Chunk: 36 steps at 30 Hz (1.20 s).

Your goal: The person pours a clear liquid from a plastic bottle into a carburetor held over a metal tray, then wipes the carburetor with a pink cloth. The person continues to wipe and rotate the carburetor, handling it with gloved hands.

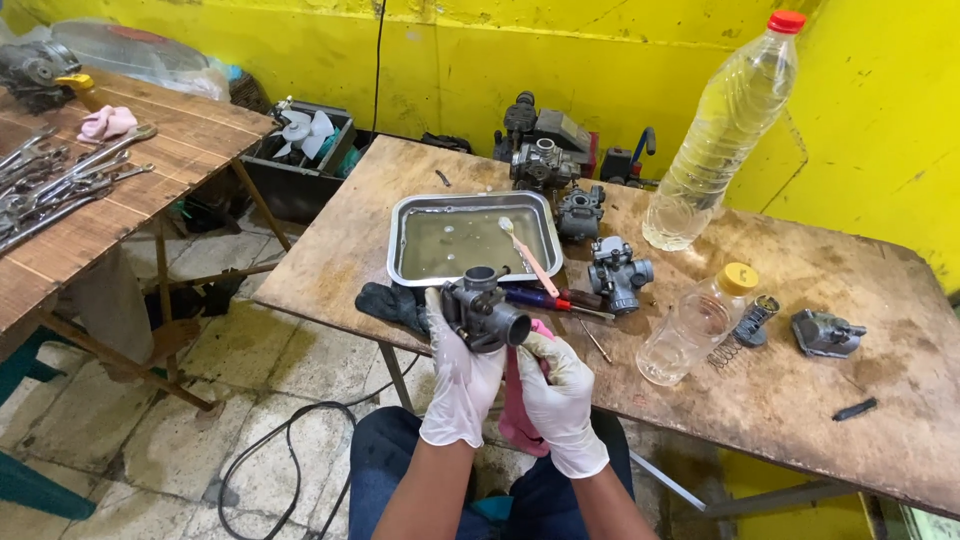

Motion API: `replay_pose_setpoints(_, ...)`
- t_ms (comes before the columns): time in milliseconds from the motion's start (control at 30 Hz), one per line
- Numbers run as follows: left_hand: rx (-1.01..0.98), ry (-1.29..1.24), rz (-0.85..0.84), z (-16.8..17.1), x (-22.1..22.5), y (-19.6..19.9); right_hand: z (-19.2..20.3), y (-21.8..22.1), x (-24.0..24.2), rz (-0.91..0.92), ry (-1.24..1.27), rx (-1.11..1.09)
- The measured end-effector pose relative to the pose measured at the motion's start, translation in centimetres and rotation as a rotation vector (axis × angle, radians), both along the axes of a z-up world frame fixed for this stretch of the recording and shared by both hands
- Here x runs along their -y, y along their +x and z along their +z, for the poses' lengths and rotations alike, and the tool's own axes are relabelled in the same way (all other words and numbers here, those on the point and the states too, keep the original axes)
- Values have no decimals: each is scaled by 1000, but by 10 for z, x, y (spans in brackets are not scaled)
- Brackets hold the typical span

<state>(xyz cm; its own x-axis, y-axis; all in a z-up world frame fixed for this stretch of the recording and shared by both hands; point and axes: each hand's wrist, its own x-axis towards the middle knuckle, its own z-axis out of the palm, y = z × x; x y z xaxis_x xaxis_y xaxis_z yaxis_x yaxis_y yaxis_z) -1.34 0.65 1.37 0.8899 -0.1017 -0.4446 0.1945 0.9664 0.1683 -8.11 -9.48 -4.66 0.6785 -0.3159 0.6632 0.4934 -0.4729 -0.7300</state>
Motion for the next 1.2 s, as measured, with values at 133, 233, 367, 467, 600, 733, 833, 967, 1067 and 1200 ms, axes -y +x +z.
replay_pose_setpoints(133,13,-4,-66,4,4,-2,21,-7,-10,37,26,85)
replay_pose_setpoints(233,24,1,-63,-14,8,6,23,-2,-10,47,28,43)
replay_pose_setpoints(367,-64,-24,-74,0,2,-2,17,10,-3,105,130,-102)
replay_pose_setpoints(467,-64,-13,-63,9,0,-6,16,9,-1,131,143,-120)
replay_pose_setpoints(600,2,-178,-28,-23,-3,6,23,5,-6,131,196,-69)
replay_pose_setpoints(733,-13,-84,-87,-7,-11,4,57,-21,-4,185,274,-247)
replay_pose_setpoints(833,-31,-22,-101,5,-14,1,93,-47,8,240,306,-263)
replay_pose_setpoints(967,-9,-49,-91,-2,-20,5,116,-79,29,260,482,-216)
replay_pose_setpoints(1067,64,-80,-41,-3,-32,6,122,-90,42,209,383,-121)
replay_pose_setpoints(1200,50,-125,-24,0,-48,3,152,-115,55,-143,148,-84)
